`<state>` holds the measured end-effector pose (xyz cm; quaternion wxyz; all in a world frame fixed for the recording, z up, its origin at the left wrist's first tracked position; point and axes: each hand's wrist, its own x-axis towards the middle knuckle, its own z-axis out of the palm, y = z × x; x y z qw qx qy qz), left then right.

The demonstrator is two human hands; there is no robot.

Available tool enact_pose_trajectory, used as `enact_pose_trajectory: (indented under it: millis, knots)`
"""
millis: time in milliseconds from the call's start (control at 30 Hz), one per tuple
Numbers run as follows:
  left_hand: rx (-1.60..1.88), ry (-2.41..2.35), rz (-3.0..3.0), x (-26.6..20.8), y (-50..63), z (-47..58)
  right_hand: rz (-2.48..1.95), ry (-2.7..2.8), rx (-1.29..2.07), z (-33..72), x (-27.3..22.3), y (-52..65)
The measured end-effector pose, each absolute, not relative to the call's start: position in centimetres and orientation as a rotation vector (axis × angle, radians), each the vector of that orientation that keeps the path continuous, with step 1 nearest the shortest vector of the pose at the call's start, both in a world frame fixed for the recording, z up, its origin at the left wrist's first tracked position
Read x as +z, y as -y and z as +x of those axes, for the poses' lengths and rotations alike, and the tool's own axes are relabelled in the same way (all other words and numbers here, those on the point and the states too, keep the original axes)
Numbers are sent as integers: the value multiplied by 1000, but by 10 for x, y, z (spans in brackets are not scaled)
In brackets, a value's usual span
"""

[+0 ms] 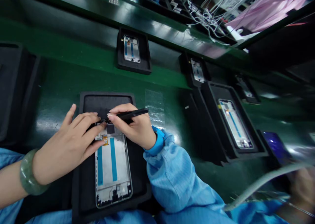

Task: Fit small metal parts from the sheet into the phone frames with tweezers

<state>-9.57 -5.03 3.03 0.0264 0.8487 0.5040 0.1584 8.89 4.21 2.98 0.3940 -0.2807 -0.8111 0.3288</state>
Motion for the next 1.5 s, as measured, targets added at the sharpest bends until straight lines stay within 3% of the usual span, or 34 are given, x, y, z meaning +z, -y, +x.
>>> enact_pose_trajectory:
  millis: [567, 1100, 1500]
  knots:
    - [473, -1567, 2636, 29, 51, -96, -609, 2047, 886, 90, 29, -45]
    - [487, -1575, 2642, 28, 51, -97, -359, 2189, 681, 90, 30, -40]
    - [514, -1578, 2606, 28, 52, -96, -511, 2077, 793, 90, 32, -39]
